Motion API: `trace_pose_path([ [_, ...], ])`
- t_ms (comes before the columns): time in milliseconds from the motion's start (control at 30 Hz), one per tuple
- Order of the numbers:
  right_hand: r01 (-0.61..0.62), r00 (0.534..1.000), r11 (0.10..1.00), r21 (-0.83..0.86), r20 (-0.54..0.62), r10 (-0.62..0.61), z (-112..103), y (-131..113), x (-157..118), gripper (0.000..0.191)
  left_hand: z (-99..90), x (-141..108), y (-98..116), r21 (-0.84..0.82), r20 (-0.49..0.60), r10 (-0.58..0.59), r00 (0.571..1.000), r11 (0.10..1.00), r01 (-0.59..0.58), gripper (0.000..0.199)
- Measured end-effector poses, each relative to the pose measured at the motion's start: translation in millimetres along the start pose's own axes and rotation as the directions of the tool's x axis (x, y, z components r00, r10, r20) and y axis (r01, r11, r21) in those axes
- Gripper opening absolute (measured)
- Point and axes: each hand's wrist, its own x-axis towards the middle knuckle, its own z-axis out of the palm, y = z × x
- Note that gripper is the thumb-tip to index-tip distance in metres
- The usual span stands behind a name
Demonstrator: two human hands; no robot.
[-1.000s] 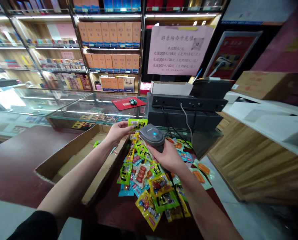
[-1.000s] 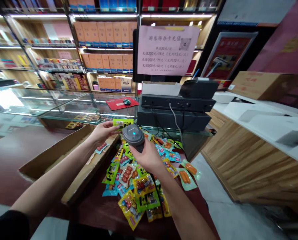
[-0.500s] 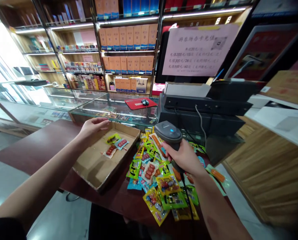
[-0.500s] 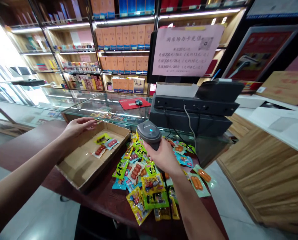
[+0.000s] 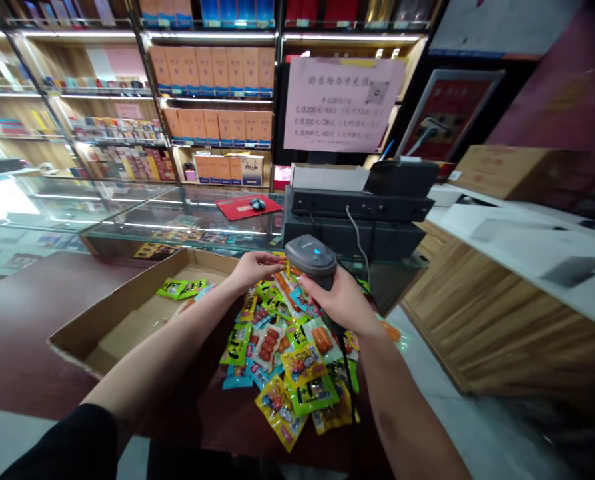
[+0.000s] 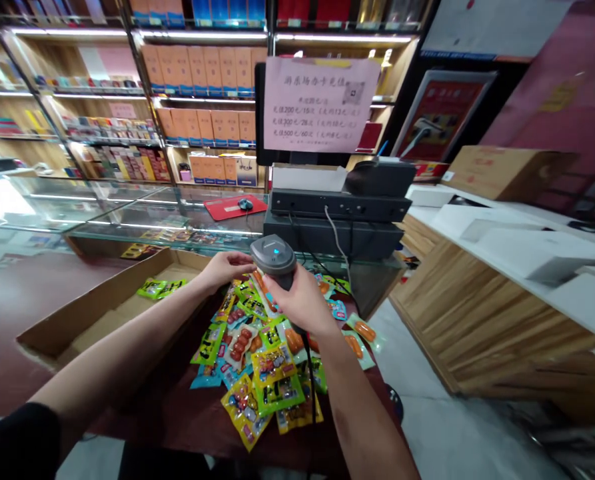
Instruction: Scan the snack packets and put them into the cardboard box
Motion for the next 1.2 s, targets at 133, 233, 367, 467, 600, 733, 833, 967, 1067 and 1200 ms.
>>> trace_pose_path([
  [133, -0.045, 0.998, 0.999, -0.026, 0.031, 0.045, -18.0, 10.2, 0.3, 0.026, 6.2, 0.1, -12.8, 0.422, 0.037, 0.117, 0.992, 0.898, -0.121, 0.035],
  [233, -0.07, 0.996, 0.995, -0.068, 0.044, 0.073, -30.5, 17.4, 1.0, 0.026, -3.1, -6.8, -18.6, 0.689, 0.051, 0.121, 0.991, 0.714, -0.123, 0.031],
  [367, -0.09, 0.994, 0.992, -0.085, 0.048, 0.094, -39.9, 23.0, 2.3, 0.027, -9.4, -11.0, -30.7, 0.773, 0.074, -0.052, 0.996, 0.634, -0.024, 0.036],
  [467, -0.103, 0.993, 0.992, -0.07, 0.052, 0.107, -42.4, 24.1, 1.8, 0.029, -6.8, -10.5, -43.8, 0.684, 0.056, -0.126, 0.99, 0.728, 0.054, 0.044],
  [600, -0.087, 0.995, 0.993, -0.073, 0.038, 0.09, -43.5, 24.4, 0.0, 0.03, -3.1, -8.3, -55.9, 0.549, 0.027, -0.167, 0.986, 0.826, 0.125, 0.056],
  [733, -0.05, 0.998, 0.991, -0.121, 0.021, 0.053, -43.6, 26.1, -0.6, 0.03, -7.4, -3.7, -55.6, 0.48, 0.015, -0.174, 0.985, 0.865, 0.146, 0.05],
  [833, -0.015, 1.0, 0.986, -0.164, -0.026, 0.011, -42.9, 25.7, -0.6, 0.03, -15.3, 0.9, -50.3, 0.376, 0.109, -0.178, 0.978, 0.918, 0.125, 0.036],
  [967, 0.01, 0.998, 0.983, -0.182, -0.064, -0.021, -41.5, 22.4, -1.1, 0.03, -24.9, 4.4, -37.6, 0.17, 0.125, -0.176, 0.976, 0.973, 0.154, 0.036],
  [1067, 0.015, 0.998, 0.986, -0.167, -0.05, -0.024, -40.8, 20.1, -1.9, 0.03, -29.3, 3.1, -22.3, 0.021, 0.039, -0.146, 0.989, 0.989, 0.145, 0.04],
  [1200, -0.007, 1.0, 0.987, -0.16, 0.006, 0.009, -38.0, 18.2, -2.2, 0.031, -33.7, -0.8, -0.3, -0.157, -0.06, -0.136, 0.989, 0.98, 0.125, 0.045],
])
